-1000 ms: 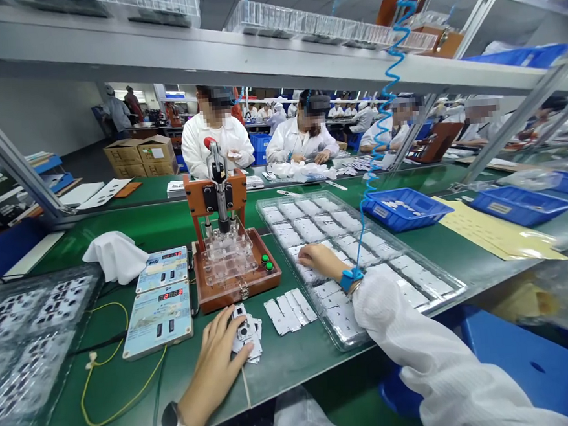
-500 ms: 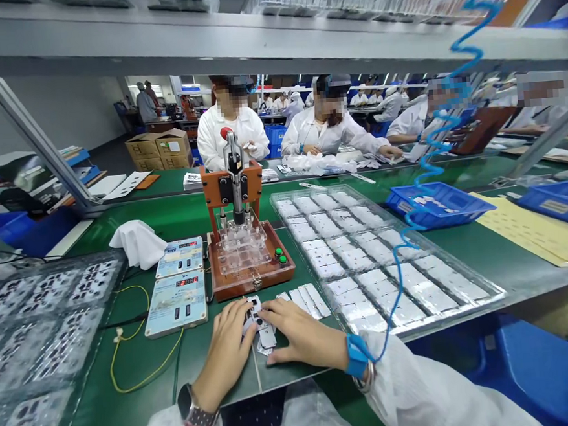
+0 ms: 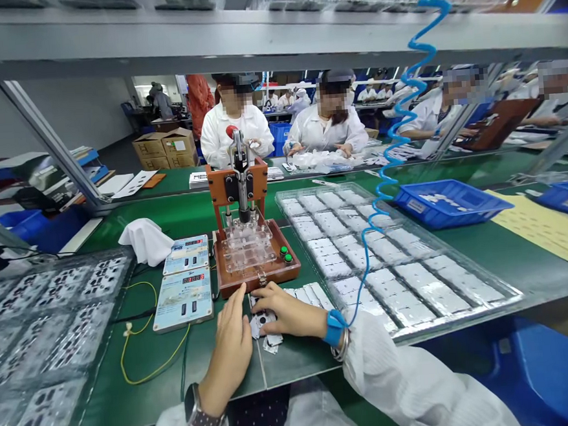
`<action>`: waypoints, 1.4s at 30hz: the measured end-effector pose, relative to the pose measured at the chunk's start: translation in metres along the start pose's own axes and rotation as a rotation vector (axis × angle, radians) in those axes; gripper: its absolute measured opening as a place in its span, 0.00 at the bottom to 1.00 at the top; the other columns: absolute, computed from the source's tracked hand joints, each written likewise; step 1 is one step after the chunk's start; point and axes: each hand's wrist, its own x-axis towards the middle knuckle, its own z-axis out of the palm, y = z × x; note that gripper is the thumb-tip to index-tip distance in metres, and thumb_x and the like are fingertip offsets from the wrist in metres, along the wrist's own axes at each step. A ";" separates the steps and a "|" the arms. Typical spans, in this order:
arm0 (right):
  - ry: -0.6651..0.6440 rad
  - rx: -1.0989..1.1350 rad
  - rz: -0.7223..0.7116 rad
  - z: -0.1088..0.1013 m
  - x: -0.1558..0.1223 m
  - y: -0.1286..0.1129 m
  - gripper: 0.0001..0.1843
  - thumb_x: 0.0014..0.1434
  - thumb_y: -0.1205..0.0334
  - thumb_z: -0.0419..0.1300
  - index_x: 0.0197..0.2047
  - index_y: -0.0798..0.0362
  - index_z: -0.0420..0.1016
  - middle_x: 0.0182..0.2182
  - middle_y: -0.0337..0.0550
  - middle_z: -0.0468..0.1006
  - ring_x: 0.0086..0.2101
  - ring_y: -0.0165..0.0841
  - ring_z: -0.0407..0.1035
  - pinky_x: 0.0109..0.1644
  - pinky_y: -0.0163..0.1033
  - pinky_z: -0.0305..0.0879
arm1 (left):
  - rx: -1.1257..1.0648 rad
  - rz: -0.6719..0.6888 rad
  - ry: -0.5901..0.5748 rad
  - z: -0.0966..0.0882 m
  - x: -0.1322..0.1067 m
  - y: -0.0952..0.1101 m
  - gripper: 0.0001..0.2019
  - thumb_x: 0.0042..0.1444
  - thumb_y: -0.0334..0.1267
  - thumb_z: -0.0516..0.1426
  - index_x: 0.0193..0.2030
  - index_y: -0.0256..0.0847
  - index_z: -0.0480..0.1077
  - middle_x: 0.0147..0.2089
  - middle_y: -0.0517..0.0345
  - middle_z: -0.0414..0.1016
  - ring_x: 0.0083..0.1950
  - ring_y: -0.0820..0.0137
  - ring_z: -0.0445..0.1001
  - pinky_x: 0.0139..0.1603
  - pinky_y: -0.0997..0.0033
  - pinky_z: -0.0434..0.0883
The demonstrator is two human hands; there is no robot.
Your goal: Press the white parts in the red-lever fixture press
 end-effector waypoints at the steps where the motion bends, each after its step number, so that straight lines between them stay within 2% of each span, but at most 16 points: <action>1: 0.012 0.004 -0.008 0.000 0.002 0.000 0.23 0.49 0.59 0.68 0.49 0.55 0.75 0.54 0.53 0.66 0.50 0.44 0.59 0.55 0.47 0.61 | -0.005 0.004 0.025 0.001 -0.001 0.001 0.25 0.61 0.30 0.41 0.65 0.43 0.50 0.64 0.49 0.59 0.65 0.62 0.57 0.63 0.52 0.58; 4: 0.082 0.053 -0.053 -0.001 -0.002 -0.001 0.26 0.46 0.56 0.70 0.48 0.53 0.74 0.49 0.50 0.67 0.48 0.41 0.60 0.54 0.46 0.62 | -0.020 -0.011 0.074 0.001 -0.002 -0.001 0.23 0.62 0.32 0.41 0.64 0.42 0.53 0.63 0.48 0.60 0.65 0.61 0.58 0.63 0.50 0.58; 7: 0.227 0.123 -0.072 -0.009 -0.020 -0.005 0.24 0.50 0.54 0.68 0.49 0.51 0.72 0.51 0.49 0.65 0.51 0.41 0.58 0.58 0.47 0.59 | -0.041 -0.031 0.065 -0.002 -0.004 -0.004 0.22 0.62 0.33 0.41 0.64 0.40 0.53 0.64 0.46 0.58 0.66 0.62 0.56 0.64 0.50 0.57; 9: 0.353 0.153 -0.054 -0.019 -0.036 -0.004 0.23 0.53 0.53 0.65 0.51 0.49 0.70 0.51 0.48 0.64 0.54 0.41 0.56 0.60 0.48 0.55 | -0.046 -0.011 -0.030 -0.003 -0.004 -0.002 0.21 0.62 0.34 0.43 0.63 0.41 0.55 0.64 0.47 0.58 0.66 0.61 0.55 0.65 0.50 0.55; 11: 0.483 0.192 -0.011 -0.032 -0.050 -0.001 0.25 0.55 0.52 0.63 0.55 0.46 0.66 0.52 0.47 0.63 0.55 0.41 0.55 0.60 0.49 0.55 | -0.022 0.027 -0.184 -0.005 -0.003 0.003 0.22 0.61 0.37 0.49 0.62 0.43 0.58 0.65 0.49 0.56 0.67 0.58 0.53 0.65 0.48 0.54; 14: 0.609 0.278 0.059 -0.049 -0.060 0.010 0.28 0.58 0.50 0.59 0.60 0.43 0.61 0.54 0.47 0.63 0.54 0.41 0.60 0.55 0.47 0.62 | 0.061 0.048 -0.368 -0.004 0.001 0.013 0.32 0.52 0.43 0.61 0.63 0.42 0.58 0.68 0.47 0.52 0.68 0.52 0.49 0.65 0.45 0.53; 17: 0.686 0.348 0.080 -0.057 -0.055 0.020 0.25 0.57 0.47 0.58 0.57 0.44 0.67 0.58 0.48 0.62 0.55 0.43 0.60 0.53 0.48 0.64 | 0.129 0.076 -0.408 -0.002 0.006 0.018 0.37 0.49 0.45 0.64 0.64 0.40 0.56 0.66 0.45 0.55 0.68 0.51 0.49 0.65 0.45 0.53; 21: 0.772 0.423 -0.004 -0.060 -0.036 0.028 0.21 0.57 0.46 0.59 0.52 0.44 0.72 0.56 0.46 0.66 0.58 0.44 0.58 0.59 0.51 0.59 | 0.172 0.162 -0.384 0.001 0.008 0.019 0.32 0.50 0.42 0.63 0.61 0.41 0.60 0.61 0.46 0.63 0.64 0.51 0.55 0.62 0.45 0.57; 24: 0.830 0.423 -0.088 -0.060 -0.016 0.034 0.19 0.55 0.47 0.61 0.47 0.46 0.73 0.54 0.47 0.67 0.57 0.43 0.59 0.59 0.50 0.57 | 0.161 0.210 -0.326 -0.002 0.009 0.021 0.29 0.49 0.42 0.64 0.58 0.41 0.63 0.57 0.46 0.67 0.60 0.51 0.62 0.59 0.46 0.61; 28: 0.824 0.411 -0.142 -0.061 0.006 0.045 0.17 0.52 0.47 0.63 0.40 0.49 0.72 0.52 0.49 0.67 0.56 0.42 0.61 0.59 0.49 0.58 | 0.059 0.261 -0.121 -0.022 0.024 0.018 0.25 0.53 0.45 0.61 0.57 0.43 0.64 0.58 0.48 0.65 0.59 0.56 0.63 0.59 0.52 0.63; 31: 0.778 0.325 -0.121 -0.063 0.018 0.051 0.16 0.52 0.48 0.63 0.38 0.49 0.71 0.52 0.49 0.68 0.56 0.42 0.60 0.60 0.51 0.55 | 0.060 0.260 0.028 -0.044 0.050 0.009 0.23 0.57 0.47 0.58 0.58 0.44 0.63 0.58 0.49 0.65 0.60 0.58 0.62 0.60 0.52 0.61; 33: 0.759 0.258 -0.111 -0.065 0.024 0.052 0.18 0.52 0.48 0.63 0.42 0.49 0.71 0.52 0.49 0.70 0.56 0.43 0.59 0.60 0.53 0.54 | 0.116 0.248 0.065 -0.055 0.072 0.002 0.22 0.57 0.47 0.58 0.56 0.43 0.65 0.57 0.49 0.66 0.59 0.57 0.62 0.60 0.52 0.61; 36: 0.721 0.290 -0.122 -0.065 0.032 0.055 0.23 0.54 0.48 0.61 0.50 0.49 0.69 0.53 0.50 0.69 0.56 0.41 0.60 0.60 0.51 0.56 | 0.201 0.262 0.002 -0.065 0.103 -0.005 0.23 0.56 0.49 0.58 0.55 0.42 0.66 0.58 0.48 0.66 0.60 0.56 0.61 0.61 0.51 0.58; 38: 0.692 0.348 -0.128 -0.065 0.036 0.057 0.26 0.53 0.47 0.62 0.52 0.50 0.69 0.55 0.50 0.67 0.57 0.40 0.59 0.59 0.48 0.58 | 0.235 0.266 -0.074 -0.066 0.118 -0.008 0.23 0.55 0.50 0.58 0.55 0.42 0.66 0.58 0.49 0.67 0.61 0.55 0.60 0.63 0.50 0.56; 42: 0.629 0.408 -0.139 -0.065 0.039 0.058 0.31 0.49 0.46 0.65 0.53 0.51 0.69 0.58 0.50 0.66 0.60 0.40 0.56 0.61 0.46 0.57 | 0.216 0.248 -0.196 -0.066 0.133 -0.014 0.24 0.57 0.50 0.56 0.57 0.42 0.65 0.61 0.48 0.64 0.63 0.55 0.58 0.64 0.51 0.54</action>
